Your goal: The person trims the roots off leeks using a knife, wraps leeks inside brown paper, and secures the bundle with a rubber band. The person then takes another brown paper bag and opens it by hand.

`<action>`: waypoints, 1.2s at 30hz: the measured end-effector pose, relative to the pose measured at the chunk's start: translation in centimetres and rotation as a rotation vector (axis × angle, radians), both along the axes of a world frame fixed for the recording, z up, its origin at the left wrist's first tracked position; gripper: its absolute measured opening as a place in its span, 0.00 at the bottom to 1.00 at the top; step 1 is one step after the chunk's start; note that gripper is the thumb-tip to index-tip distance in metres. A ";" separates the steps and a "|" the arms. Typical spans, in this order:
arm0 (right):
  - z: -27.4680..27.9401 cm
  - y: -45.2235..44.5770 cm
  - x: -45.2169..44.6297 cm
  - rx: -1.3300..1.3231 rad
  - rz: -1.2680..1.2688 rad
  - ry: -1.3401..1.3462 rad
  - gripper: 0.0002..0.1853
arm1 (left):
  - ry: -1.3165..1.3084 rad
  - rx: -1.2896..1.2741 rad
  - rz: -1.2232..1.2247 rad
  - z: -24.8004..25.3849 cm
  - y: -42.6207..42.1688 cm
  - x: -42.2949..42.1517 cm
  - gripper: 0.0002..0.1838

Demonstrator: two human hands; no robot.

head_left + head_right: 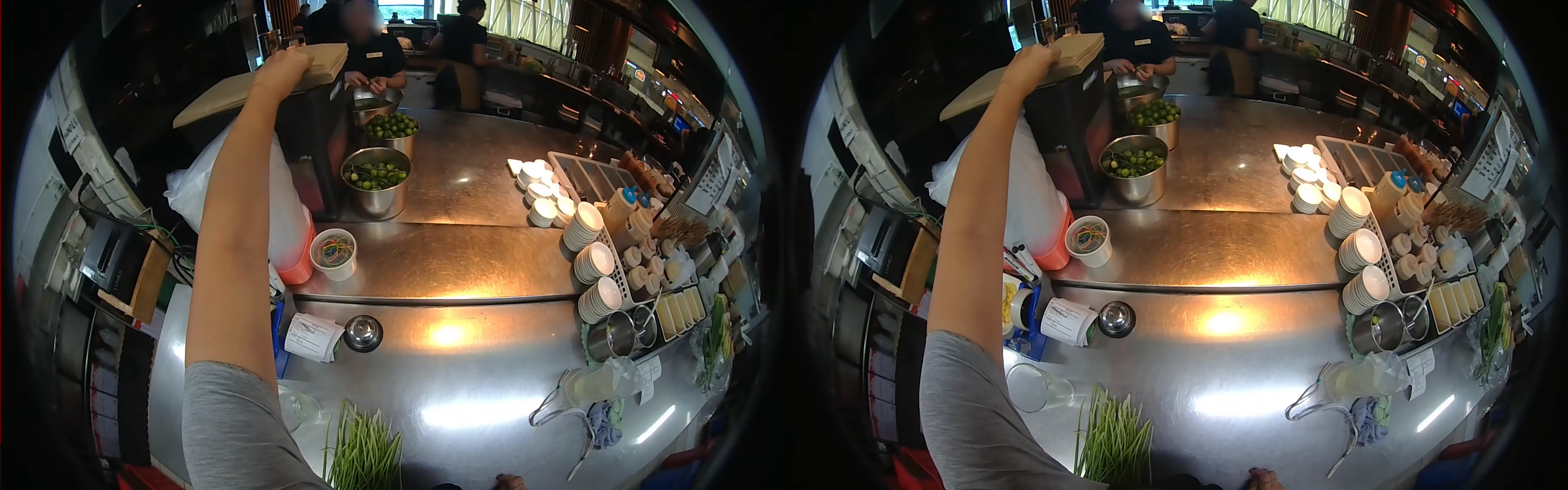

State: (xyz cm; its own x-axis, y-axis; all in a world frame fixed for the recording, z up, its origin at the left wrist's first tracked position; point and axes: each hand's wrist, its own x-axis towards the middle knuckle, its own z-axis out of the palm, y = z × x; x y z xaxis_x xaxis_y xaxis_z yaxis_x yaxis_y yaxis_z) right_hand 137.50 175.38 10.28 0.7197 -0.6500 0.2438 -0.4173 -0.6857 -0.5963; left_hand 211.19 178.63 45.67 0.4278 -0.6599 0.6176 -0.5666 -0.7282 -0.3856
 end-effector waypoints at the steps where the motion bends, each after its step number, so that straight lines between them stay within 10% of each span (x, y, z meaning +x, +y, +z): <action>1: 0.0 0.0 0.0 0.001 0.000 0.002 0.10 | 0.000 -0.001 0.000 -0.1 0.0 0.0 0.10; 25: 0.0 0.1 0.0 -0.008 -0.002 0.011 0.10 | -0.101 0.116 -0.049 -0.9 -0.5 1.4 0.07; 27: 0.1 0.2 0.0 -0.011 -0.020 0.012 0.11 | -0.118 -0.167 0.075 -1.3 -1.1 2.9 0.07; 30: -0.7 0.0 -0.6 0.019 -0.024 -0.002 0.10 | -0.508 -0.589 0.079 0.7 -0.7 -1.1 0.10; 34: -1.5 -0.1 -1.5 0.054 -0.049 0.054 0.03 | -0.862 -0.455 0.102 8.1 2.2 -9.9 0.16; 35: -0.2 0.0 -1.3 0.109 -0.074 0.156 0.06 | -1.167 -0.220 -0.060 11.5 4.6 -4.2 0.21; 36: -1.6 0.0 -1.6 0.174 -0.079 0.095 0.10 | -0.762 -0.333 -0.496 9.9 0.7 2.2 0.21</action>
State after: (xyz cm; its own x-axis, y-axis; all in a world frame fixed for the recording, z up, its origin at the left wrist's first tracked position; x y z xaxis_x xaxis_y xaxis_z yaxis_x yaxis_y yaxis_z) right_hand 135.87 175.42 8.70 0.6794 -0.7315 0.0570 -0.5254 -0.5392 -0.6582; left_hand 213.37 179.31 55.52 -0.4448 -0.3982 0.8022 -0.5222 -0.6124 -0.5936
